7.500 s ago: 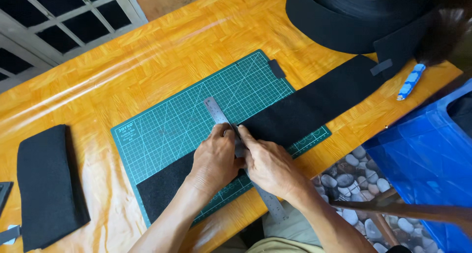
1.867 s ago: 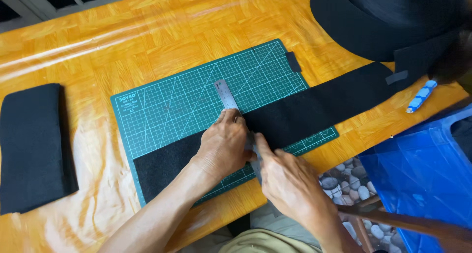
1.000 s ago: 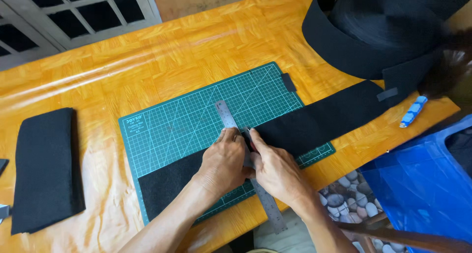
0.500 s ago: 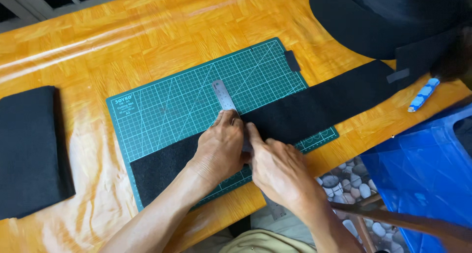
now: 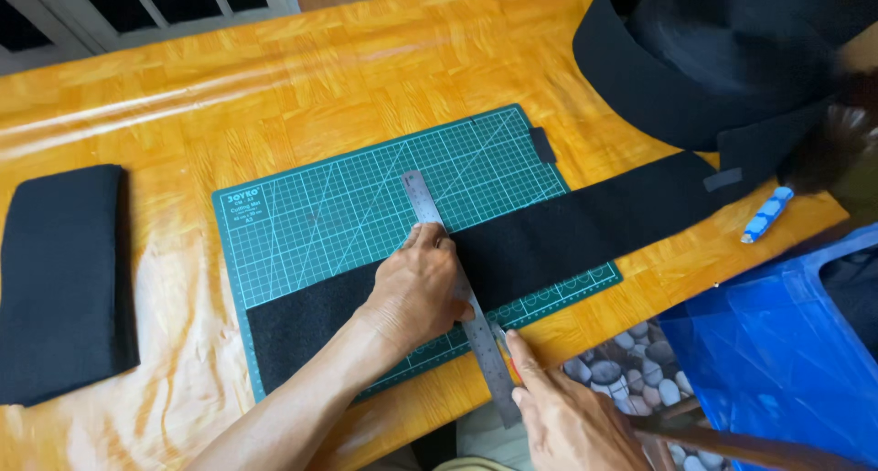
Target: The person measures and cuts a strip of black fabric on a green cutting mat using a metal ruler and a red utility knife. They repeatedly align the ruler and slice along its edge to trim the fabric.
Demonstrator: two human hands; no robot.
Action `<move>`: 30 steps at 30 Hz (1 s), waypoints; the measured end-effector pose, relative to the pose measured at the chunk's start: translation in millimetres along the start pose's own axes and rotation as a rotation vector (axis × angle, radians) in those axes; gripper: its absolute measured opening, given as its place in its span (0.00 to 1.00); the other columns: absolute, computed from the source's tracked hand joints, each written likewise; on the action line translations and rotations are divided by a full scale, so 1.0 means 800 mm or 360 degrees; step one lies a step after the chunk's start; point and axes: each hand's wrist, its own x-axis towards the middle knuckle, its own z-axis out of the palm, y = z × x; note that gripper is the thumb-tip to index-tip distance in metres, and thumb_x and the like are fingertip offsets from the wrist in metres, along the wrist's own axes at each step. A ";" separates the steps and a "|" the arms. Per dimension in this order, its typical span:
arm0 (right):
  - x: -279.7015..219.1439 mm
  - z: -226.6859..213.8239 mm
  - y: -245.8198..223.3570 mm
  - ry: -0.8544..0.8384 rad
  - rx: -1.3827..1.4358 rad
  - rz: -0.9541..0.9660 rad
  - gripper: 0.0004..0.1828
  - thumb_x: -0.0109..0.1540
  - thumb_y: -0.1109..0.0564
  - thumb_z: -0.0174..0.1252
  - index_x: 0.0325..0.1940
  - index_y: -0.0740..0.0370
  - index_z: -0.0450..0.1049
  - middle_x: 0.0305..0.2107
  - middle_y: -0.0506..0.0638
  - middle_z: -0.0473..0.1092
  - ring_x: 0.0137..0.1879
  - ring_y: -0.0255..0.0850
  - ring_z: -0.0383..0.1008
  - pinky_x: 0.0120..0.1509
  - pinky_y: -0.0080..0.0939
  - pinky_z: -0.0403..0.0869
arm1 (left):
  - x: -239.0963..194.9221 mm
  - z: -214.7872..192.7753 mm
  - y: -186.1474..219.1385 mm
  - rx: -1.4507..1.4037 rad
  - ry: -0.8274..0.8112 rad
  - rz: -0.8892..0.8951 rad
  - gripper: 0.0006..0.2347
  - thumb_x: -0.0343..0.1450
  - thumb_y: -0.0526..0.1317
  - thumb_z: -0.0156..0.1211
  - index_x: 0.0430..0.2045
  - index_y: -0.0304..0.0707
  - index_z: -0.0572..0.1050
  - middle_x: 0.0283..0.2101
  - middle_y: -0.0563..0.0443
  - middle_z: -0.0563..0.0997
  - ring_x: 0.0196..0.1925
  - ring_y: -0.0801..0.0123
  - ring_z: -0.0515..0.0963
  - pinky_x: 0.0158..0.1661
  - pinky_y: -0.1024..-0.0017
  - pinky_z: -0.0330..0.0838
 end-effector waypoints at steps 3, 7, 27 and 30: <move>0.002 -0.028 -0.013 0.0201 0.0051 -0.0134 0.39 0.66 0.43 0.46 0.82 0.38 0.45 0.57 0.46 0.75 0.41 0.53 0.85 0.39 0.57 0.82 | -0.005 -0.006 0.002 0.0011 0.0003 0.0030 0.34 0.59 0.55 0.82 0.51 0.31 0.73 0.57 0.40 0.69 0.66 0.50 0.67 0.60 0.59 0.70; 0.050 -0.053 -0.037 0.0654 0.0396 -0.0523 0.34 0.67 0.53 0.49 0.77 0.58 0.55 0.65 0.57 0.69 0.62 0.56 0.74 0.60 0.53 0.73 | -0.006 0.001 -0.002 0.0009 0.0147 0.0110 0.35 0.54 0.53 0.86 0.47 0.29 0.74 0.52 0.39 0.72 0.59 0.48 0.71 0.54 0.57 0.74; 0.096 -0.061 -0.082 0.0214 -0.0127 -0.0258 0.41 0.67 0.49 0.49 0.82 0.56 0.46 0.45 0.64 0.73 0.47 0.69 0.77 0.51 0.70 0.73 | -0.003 0.004 -0.008 0.0007 0.0157 0.0157 0.34 0.56 0.46 0.81 0.52 0.28 0.70 0.58 0.37 0.68 0.65 0.48 0.70 0.51 0.59 0.79; 0.061 -0.044 -0.065 0.0317 -0.0307 -0.0311 0.38 0.63 0.55 0.43 0.80 0.54 0.50 0.37 0.63 0.76 0.41 0.67 0.79 0.47 0.68 0.74 | -0.004 0.012 -0.011 -0.0098 0.0278 0.0166 0.33 0.52 0.50 0.84 0.44 0.29 0.73 0.53 0.38 0.71 0.57 0.49 0.73 0.47 0.55 0.78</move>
